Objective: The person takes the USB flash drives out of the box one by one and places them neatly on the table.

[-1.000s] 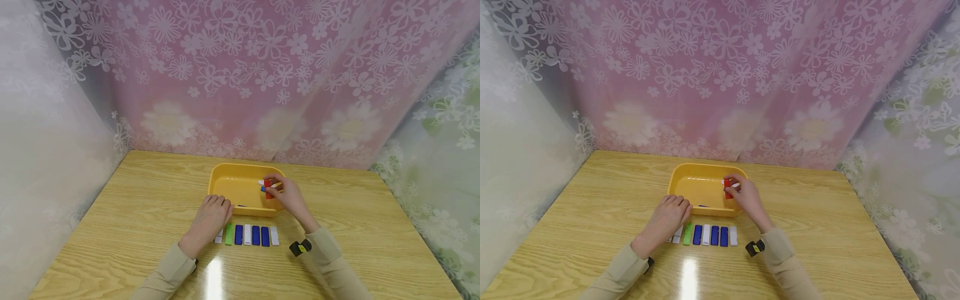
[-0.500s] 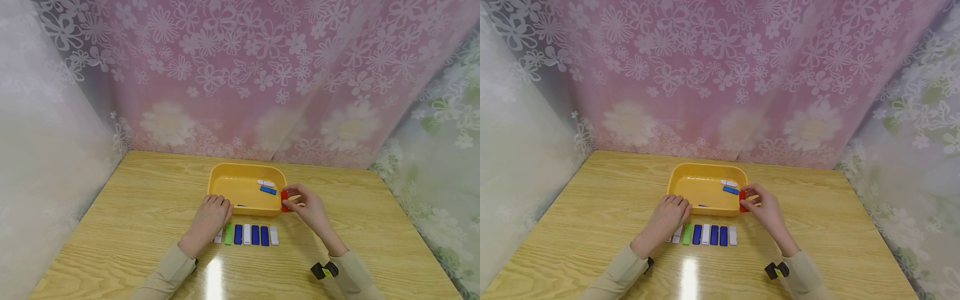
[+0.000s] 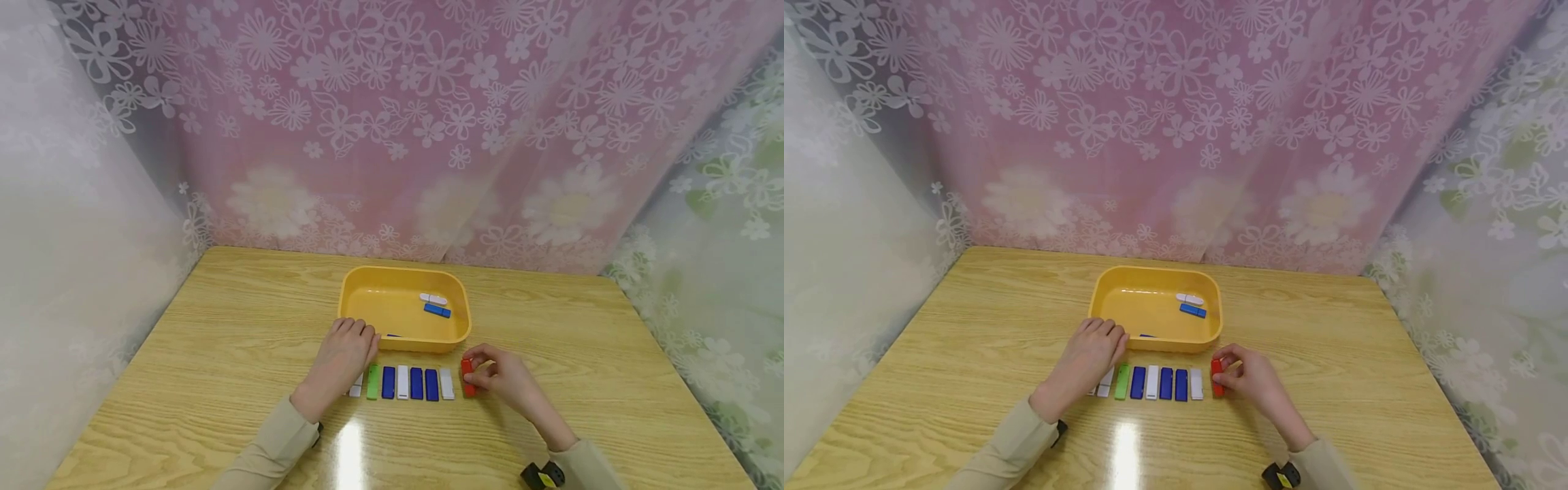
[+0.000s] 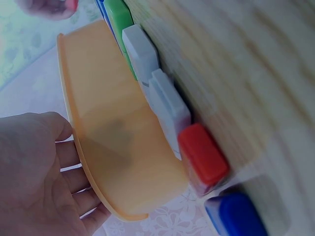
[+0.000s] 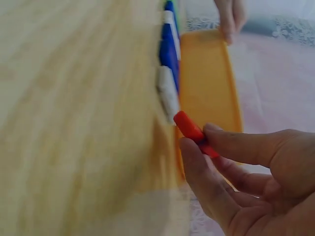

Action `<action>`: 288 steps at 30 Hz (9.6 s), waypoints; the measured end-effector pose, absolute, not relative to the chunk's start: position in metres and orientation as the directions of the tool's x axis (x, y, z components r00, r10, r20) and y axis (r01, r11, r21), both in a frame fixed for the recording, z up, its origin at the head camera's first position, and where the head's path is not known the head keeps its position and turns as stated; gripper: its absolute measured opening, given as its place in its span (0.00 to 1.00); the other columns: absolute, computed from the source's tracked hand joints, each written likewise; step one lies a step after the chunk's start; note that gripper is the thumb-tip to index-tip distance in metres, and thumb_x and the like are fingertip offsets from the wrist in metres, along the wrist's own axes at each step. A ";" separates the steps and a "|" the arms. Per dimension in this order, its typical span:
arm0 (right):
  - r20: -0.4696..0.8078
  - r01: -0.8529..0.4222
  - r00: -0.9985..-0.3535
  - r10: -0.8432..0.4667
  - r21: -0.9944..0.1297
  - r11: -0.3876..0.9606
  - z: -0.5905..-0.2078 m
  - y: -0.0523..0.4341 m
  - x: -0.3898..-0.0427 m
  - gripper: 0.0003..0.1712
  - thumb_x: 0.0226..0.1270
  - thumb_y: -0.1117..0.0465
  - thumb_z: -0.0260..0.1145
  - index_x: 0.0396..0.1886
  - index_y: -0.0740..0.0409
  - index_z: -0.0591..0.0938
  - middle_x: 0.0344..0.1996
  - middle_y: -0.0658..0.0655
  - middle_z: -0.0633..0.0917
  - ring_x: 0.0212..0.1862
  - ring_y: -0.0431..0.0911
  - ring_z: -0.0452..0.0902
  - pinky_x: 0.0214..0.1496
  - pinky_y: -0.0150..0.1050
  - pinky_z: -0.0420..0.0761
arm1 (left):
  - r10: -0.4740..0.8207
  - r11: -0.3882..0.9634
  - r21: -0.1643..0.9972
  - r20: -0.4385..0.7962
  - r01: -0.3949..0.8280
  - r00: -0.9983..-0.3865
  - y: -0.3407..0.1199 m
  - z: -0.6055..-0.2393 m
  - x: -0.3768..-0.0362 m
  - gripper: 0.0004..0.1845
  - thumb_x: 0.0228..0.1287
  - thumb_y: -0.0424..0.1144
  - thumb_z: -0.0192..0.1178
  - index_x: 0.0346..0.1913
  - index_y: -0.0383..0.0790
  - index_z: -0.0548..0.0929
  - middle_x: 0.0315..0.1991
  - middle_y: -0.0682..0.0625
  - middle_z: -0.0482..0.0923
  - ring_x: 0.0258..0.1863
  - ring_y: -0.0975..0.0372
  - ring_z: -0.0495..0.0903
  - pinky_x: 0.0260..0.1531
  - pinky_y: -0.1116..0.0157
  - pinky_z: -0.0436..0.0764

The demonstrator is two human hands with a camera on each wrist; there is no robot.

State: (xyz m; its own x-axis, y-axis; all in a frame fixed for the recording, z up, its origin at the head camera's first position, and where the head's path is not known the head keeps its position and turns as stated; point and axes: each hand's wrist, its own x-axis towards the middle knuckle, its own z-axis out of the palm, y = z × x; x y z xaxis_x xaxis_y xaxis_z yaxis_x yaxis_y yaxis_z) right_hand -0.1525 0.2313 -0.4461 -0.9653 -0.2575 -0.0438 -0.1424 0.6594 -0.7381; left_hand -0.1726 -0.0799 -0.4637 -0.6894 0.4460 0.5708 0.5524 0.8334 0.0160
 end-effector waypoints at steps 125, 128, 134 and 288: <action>0.195 -0.292 -0.952 -0.234 -0.803 0.520 -0.405 0.184 -0.207 0.17 0.70 0.69 0.67 0.57 0.64 0.82 0.49 0.66 0.84 0.36 0.52 0.86 0.37 0.49 0.87 | 0.452 0.827 -0.009 0.604 0.562 -0.656 -0.080 -0.465 -0.173 0.13 0.73 0.39 0.60 0.28 0.40 0.80 0.25 0.49 0.77 0.29 0.55 0.79 0.39 0.59 0.78; 0.191 -0.280 -0.956 -0.222 -0.815 0.508 -0.403 0.193 -0.196 0.17 0.70 0.69 0.67 0.57 0.65 0.82 0.49 0.67 0.83 0.36 0.52 0.86 0.36 0.44 0.87 | 0.453 0.826 -0.013 0.611 0.564 -0.649 -0.080 -0.465 -0.173 0.13 0.73 0.39 0.60 0.27 0.40 0.80 0.24 0.49 0.77 0.29 0.55 0.79 0.39 0.59 0.78; 0.144 -0.231 -0.968 -0.206 -0.832 0.505 -0.408 0.216 -0.179 0.18 0.71 0.69 0.66 0.58 0.68 0.80 0.50 0.68 0.82 0.36 0.48 0.87 0.37 0.43 0.87 | 0.449 0.829 -0.013 0.613 0.559 -0.651 -0.080 -0.464 -0.174 0.14 0.73 0.39 0.59 0.26 0.40 0.78 0.23 0.50 0.75 0.28 0.55 0.79 0.38 0.59 0.78; 0.038 -0.212 -0.956 -0.292 -0.779 0.591 -0.420 0.258 -0.175 0.21 0.70 0.67 0.68 0.60 0.68 0.80 0.45 0.66 0.84 0.35 0.48 0.85 0.34 0.45 0.87 | 0.442 0.838 -0.012 0.601 0.546 -0.666 -0.080 -0.464 -0.172 0.13 0.72 0.40 0.61 0.27 0.41 0.79 0.25 0.51 0.77 0.30 0.56 0.79 0.40 0.59 0.78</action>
State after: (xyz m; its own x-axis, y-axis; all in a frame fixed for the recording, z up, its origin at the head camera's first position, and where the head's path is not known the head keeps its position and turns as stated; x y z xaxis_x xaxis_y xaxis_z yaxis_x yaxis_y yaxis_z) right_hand -0.1745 0.2579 -0.4199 -0.9556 -0.2922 0.0378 -0.2115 0.5909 -0.7785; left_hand -0.1716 -0.0795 -0.4638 -0.6658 0.4422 0.6009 0.5457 0.8379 -0.0119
